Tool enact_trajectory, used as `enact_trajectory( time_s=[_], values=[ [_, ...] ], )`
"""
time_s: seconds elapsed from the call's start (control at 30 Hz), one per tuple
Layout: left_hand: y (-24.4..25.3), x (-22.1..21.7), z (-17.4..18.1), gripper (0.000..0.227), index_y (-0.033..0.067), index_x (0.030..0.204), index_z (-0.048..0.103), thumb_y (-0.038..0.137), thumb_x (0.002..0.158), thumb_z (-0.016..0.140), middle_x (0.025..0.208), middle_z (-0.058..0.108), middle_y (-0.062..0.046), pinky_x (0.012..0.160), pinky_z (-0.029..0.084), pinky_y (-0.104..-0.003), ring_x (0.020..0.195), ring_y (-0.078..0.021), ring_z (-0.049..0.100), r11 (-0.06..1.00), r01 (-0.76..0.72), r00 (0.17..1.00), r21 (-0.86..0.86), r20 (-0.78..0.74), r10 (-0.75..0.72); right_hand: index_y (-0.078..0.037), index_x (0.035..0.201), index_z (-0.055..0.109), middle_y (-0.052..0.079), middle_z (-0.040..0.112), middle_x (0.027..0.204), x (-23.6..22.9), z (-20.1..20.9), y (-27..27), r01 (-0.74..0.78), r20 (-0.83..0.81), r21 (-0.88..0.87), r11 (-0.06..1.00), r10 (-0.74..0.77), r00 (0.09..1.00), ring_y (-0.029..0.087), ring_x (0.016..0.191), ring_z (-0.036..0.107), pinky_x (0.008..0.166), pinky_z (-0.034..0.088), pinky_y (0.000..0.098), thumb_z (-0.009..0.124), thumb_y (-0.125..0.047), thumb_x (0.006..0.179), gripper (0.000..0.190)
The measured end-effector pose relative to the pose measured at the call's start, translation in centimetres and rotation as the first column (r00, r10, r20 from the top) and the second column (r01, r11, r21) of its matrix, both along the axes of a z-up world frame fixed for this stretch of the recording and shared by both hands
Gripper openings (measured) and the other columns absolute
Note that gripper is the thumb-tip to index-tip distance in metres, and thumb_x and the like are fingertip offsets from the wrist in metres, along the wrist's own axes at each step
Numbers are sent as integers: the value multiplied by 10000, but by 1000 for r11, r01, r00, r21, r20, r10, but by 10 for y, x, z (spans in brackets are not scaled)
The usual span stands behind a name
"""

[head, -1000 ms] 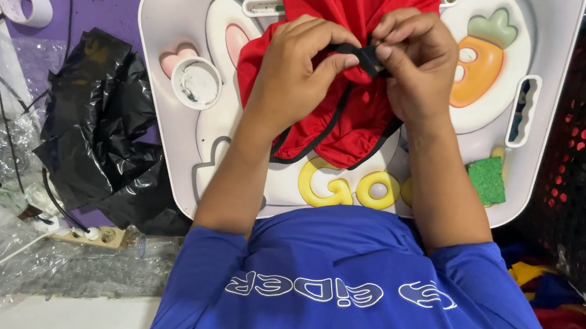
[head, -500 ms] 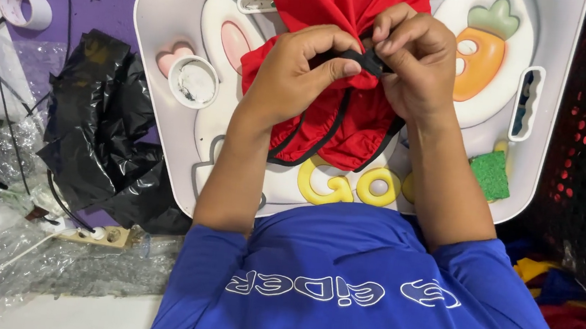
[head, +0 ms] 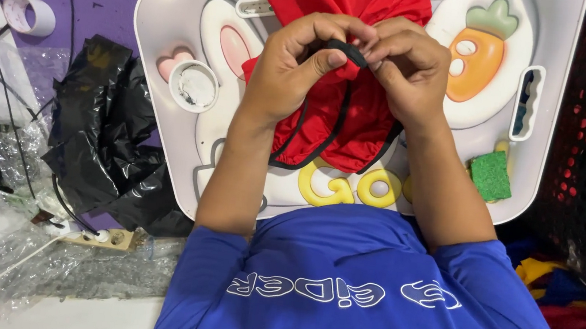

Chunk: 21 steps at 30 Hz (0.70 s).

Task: The person organizes various items on a rabbit-themed surface, places several objects into a black plastic bag, and then uses shears to trim the edges of a red fabric item.

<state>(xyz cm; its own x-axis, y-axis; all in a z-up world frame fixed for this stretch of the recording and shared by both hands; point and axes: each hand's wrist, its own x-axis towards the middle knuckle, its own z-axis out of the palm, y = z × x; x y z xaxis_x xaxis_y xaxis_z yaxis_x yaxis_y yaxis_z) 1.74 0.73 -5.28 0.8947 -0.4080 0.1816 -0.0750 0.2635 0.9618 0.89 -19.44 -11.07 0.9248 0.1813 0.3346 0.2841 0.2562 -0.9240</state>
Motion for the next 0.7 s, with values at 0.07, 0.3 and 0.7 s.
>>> enact_trajectory(
  time_s=[0.07,0.3,0.7],
  values=[
    [-2,-1,3,118,55,1078,620,154,1026,655,1213,698,-93,940,544,-252,1018,-137,651,1000,-12,1000,-23,-18,11,3,990,653,148,638,1118,-1,-1,-1,-3,1,-16,1000,3,1000,228,1012,595,932,500,301,601,118,914,147],
    [-4,-3,5,79,47,1058,623,99,1008,655,951,650,-20,841,490,-233,863,-103,587,984,-92,996,151,18,91,4,1142,567,178,635,1132,-2,5,1,-25,33,17,1000,24,999,268,1070,637,1002,536,355,594,-19,1024,123],
    [-9,-1,14,94,-9,1026,643,1,947,693,906,666,-66,722,485,-281,769,-159,587,906,-254,942,340,299,152,80,948,597,203,649,924,-5,24,8,240,291,-269,933,-159,943,338,899,700,768,501,345,681,152,934,111]
  ],
)
